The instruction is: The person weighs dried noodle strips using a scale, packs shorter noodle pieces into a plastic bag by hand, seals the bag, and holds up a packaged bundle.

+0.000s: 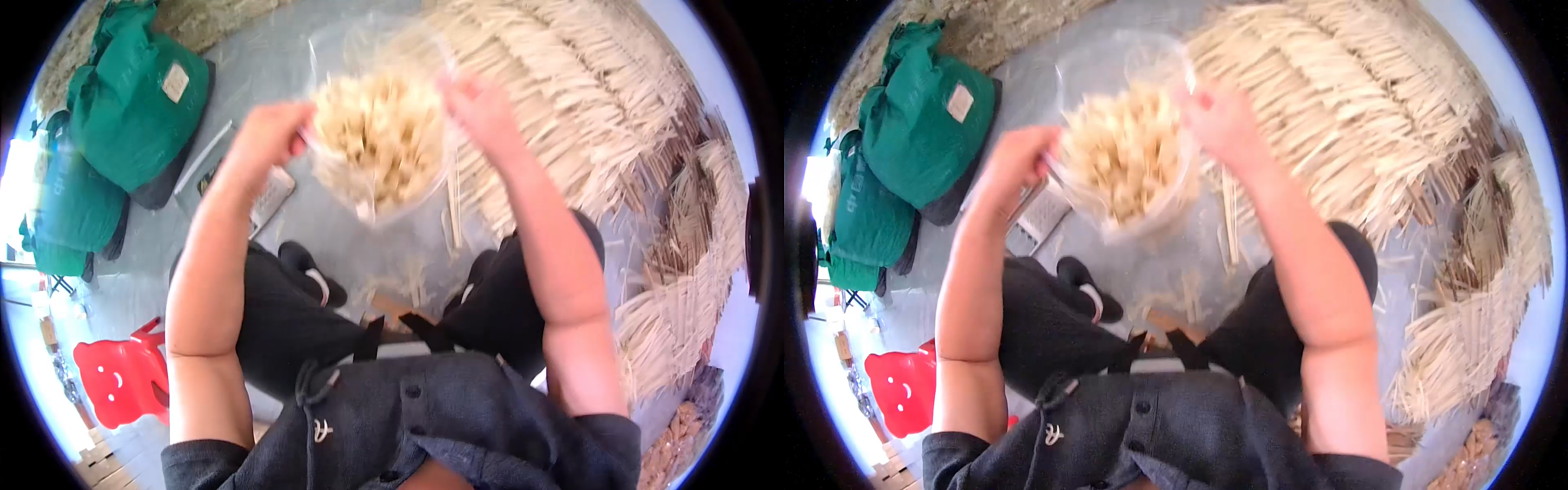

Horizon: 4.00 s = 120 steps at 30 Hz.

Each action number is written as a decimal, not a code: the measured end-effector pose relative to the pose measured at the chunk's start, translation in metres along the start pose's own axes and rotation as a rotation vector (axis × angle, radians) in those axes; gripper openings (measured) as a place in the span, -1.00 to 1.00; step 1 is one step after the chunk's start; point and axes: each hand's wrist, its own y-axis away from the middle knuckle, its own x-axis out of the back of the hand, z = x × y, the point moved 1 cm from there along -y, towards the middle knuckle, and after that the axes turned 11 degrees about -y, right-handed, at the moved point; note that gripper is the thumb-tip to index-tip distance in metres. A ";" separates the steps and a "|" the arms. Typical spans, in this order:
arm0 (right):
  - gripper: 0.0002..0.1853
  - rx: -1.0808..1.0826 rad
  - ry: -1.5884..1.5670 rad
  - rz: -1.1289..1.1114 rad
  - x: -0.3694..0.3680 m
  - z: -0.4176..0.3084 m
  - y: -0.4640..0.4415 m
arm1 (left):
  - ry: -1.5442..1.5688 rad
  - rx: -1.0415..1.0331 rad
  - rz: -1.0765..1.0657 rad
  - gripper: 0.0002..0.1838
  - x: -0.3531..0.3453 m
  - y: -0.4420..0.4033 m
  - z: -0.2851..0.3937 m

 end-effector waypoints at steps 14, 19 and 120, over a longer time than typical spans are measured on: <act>-0.59 -0.050 -0.339 -0.003 0.001 -0.004 -0.010 | 0.083 -0.036 -0.114 -0.63 0.021 0.022 0.008; -0.56 -0.128 0.082 -0.106 -0.017 0.031 -0.006 | -0.190 0.107 -0.310 -0.60 -0.001 0.009 -0.014; -0.68 -0.159 -0.296 -0.195 -0.027 -0.021 0.012 | 0.311 -0.150 -0.103 -0.64 -0.007 0.006 -0.011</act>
